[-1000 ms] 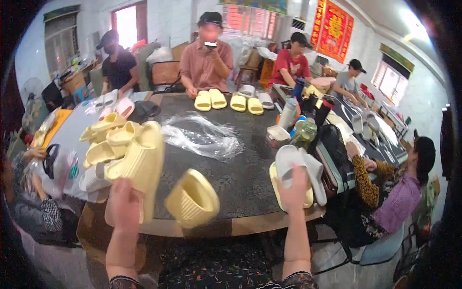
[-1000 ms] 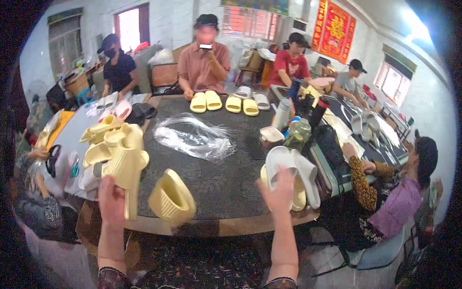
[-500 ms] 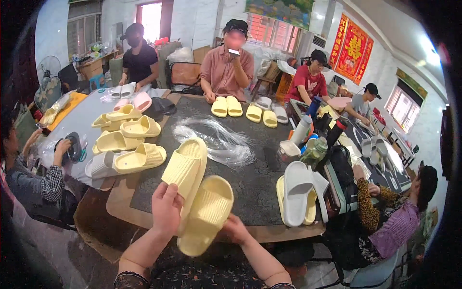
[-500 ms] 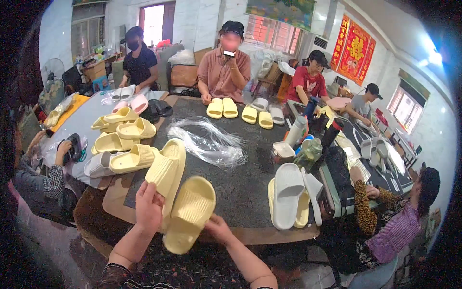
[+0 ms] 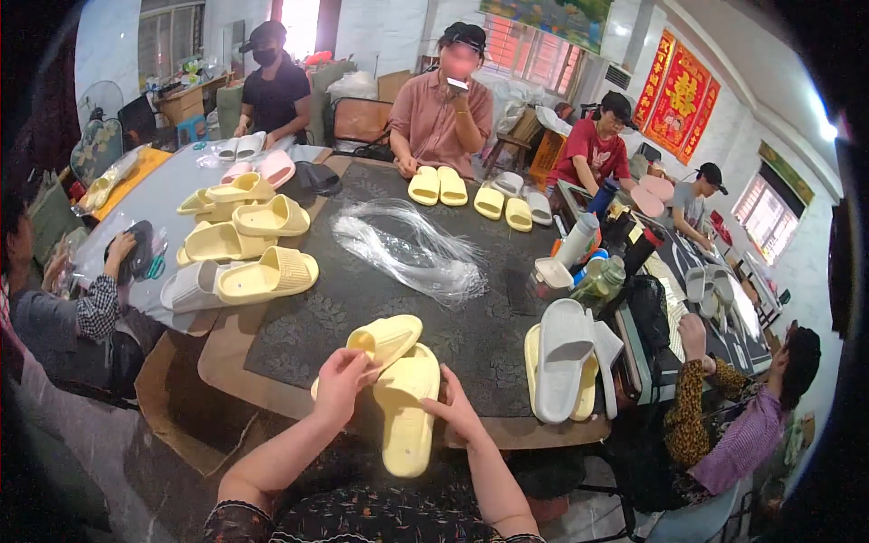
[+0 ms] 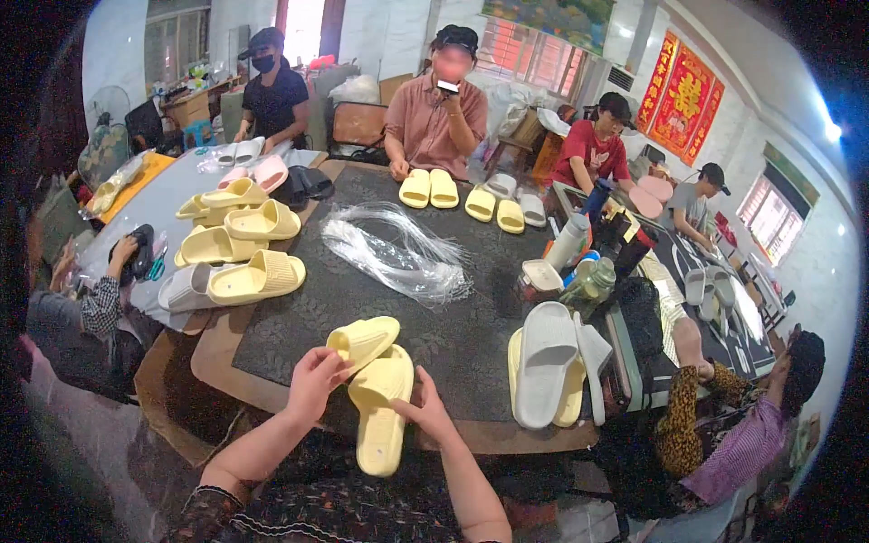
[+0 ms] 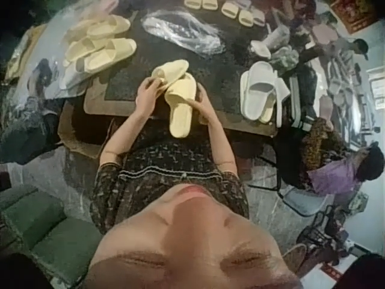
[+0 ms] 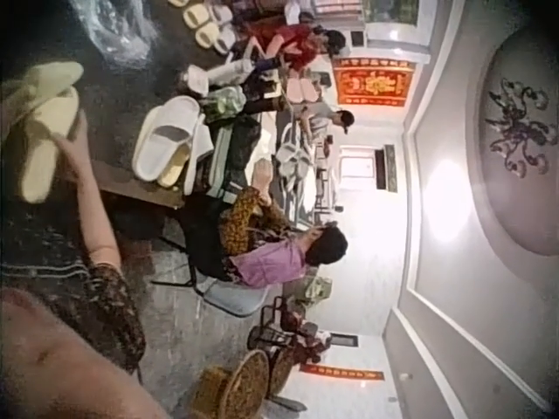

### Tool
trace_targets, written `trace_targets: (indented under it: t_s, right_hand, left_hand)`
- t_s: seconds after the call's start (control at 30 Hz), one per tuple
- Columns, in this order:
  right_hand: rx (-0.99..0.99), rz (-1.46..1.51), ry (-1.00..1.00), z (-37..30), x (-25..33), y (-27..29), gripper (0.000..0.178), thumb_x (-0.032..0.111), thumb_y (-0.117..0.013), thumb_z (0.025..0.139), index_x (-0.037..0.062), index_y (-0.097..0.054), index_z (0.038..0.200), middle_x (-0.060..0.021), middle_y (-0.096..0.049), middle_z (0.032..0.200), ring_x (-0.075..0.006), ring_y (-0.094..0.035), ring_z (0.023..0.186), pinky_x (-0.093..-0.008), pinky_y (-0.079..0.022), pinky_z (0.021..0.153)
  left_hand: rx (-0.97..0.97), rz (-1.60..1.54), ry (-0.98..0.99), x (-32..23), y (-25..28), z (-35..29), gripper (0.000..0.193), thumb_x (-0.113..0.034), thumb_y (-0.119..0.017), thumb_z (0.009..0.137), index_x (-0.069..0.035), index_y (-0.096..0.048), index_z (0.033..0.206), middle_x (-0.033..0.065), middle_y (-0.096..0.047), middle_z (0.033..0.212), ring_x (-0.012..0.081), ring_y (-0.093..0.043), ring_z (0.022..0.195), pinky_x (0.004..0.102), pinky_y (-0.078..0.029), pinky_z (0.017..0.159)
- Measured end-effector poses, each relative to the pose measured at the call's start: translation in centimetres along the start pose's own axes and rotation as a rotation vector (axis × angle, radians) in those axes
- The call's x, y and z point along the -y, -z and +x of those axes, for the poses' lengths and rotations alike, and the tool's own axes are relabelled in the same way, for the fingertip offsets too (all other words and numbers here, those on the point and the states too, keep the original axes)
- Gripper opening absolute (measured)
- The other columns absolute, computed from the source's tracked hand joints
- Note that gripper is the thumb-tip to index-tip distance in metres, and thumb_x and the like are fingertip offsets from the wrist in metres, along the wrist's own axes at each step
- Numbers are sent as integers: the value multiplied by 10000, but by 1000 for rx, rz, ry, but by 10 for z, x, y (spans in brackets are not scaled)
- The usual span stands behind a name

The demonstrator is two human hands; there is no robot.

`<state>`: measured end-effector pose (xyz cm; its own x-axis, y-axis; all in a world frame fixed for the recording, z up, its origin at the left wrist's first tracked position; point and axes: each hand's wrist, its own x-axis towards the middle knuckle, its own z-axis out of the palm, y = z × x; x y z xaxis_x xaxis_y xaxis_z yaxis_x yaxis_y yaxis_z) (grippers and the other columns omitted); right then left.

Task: Inspecting and sorting various pairs of manufactured slippers at a central work table.

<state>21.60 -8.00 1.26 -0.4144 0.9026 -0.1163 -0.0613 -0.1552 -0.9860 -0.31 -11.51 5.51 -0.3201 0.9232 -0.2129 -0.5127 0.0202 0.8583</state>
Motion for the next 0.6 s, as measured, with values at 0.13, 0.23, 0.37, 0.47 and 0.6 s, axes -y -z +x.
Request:
trace_targets:
  t_s: [0.13, 0.23, 0.37, 0.47, 0.6]
  right_hand:
    - [-117, -8, -99, 0, 8, -2, 988, 164, -718, 787, 0, -19, 1467, -193, -482, 1258, -214, -547, 1065, -363, -457, 913]
    - [-182, -99, -33, -1, -6, 0, 1008, 156, -719, 787, 24, 9, 1471, -188, -475, 1240, -201, -565, 979, -350, -494, 835]
    - [-154, -465, 103, -3, -5, -4, 968, 141, -723, 761, 39, -79, 1478, -189, -430, 1292, -233, -543, 1029, -358, -471, 870]
    - [-185, -673, 263, -2, -6, -8, 802, 82, -669, 764, 19, -239, 1438, -189, -413, 1299, -272, -507, 1081, -372, -445, 903]
    - [-409, -799, 223, 2, 0, -1, 642, 65, -549, 780, 34, -324, 1380, -221, -396, 1305, -407, -459, 1174, -435, -395, 995]
  left_hand:
    - [274, 222, -155, -12, 5, 9, 344, -166, -633, 865, 13, -544, 1144, 96, -612, 1067, 201, -629, 921, 309, -512, 809]
    - [337, 1097, -390, -51, -5, 11, 472, -164, -671, 780, -33, -530, 1211, 163, -556, 1198, 319, -554, 1108, 367, -426, 984]
    - [457, 1433, -733, -43, 6, 58, 582, -102, -637, 744, -102, -469, 1301, 175, -411, 1388, 352, -416, 1255, 442, -359, 1044]
    - [647, 1328, -758, -31, 5, 82, 519, -63, -596, 753, -113, -519, 1263, 156, -479, 1343, 348, -484, 1180, 428, -388, 1014]
    - [478, 1455, -934, -23, 12, 99, 380, -22, -562, 745, -102, -609, 1113, 80, -628, 1100, 309, -575, 981, 425, -457, 840]
